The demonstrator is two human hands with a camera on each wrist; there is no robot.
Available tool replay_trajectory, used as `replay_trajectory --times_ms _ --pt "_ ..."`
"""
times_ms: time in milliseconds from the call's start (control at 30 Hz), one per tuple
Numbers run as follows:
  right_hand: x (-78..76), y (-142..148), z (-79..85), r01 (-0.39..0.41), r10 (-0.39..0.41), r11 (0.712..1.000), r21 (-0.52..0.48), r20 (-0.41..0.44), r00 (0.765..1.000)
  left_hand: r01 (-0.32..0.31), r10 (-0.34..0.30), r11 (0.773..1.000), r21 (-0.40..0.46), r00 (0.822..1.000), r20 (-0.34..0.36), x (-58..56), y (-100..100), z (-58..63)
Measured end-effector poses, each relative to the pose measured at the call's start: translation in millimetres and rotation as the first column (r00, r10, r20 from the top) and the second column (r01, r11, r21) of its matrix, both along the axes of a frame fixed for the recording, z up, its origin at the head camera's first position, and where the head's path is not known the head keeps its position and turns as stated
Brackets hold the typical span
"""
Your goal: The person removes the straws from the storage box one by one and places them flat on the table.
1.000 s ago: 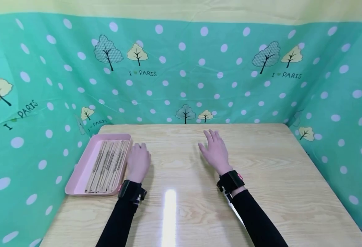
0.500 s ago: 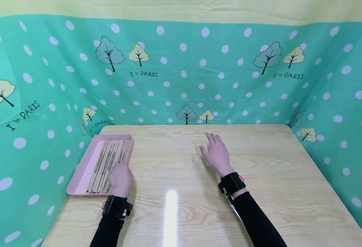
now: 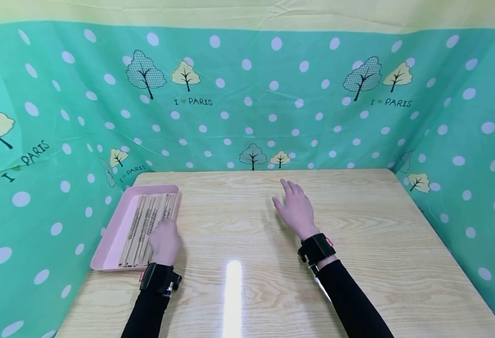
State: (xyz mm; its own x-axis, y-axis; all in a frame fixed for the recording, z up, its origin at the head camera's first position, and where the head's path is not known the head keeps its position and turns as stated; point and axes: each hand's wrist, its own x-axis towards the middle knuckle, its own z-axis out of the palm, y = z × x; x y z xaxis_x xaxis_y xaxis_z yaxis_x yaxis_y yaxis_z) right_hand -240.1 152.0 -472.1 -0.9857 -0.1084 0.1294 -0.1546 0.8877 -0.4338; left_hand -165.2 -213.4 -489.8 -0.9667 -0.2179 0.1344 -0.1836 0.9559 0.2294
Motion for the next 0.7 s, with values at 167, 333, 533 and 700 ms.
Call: replay_trajectory --times_ms 167,333,533,700 --pt "0.7 4 0.6 0.006 -0.006 1.0 0.01 0.007 1.0 0.032 -0.032 0.999 -0.036 0.999 0.005 -0.7 7 -0.2" --pt "0.4 9 3.7 0.017 -0.016 0.999 0.032 -0.011 1.0 0.081 -0.08 0.995 -0.061 0.997 0.009 1.4 20 -0.7" --pt "1.5 15 7.8 0.026 -0.024 0.999 0.034 -0.038 0.999 0.163 -0.171 0.981 -0.102 0.983 -0.071 6.1 38 -4.0" --pt "3.1 19 7.3 0.03 -0.03 0.999 0.032 -0.02 0.999 0.23 -0.249 0.959 -0.168 0.962 -0.108 9.3 53 -6.6"
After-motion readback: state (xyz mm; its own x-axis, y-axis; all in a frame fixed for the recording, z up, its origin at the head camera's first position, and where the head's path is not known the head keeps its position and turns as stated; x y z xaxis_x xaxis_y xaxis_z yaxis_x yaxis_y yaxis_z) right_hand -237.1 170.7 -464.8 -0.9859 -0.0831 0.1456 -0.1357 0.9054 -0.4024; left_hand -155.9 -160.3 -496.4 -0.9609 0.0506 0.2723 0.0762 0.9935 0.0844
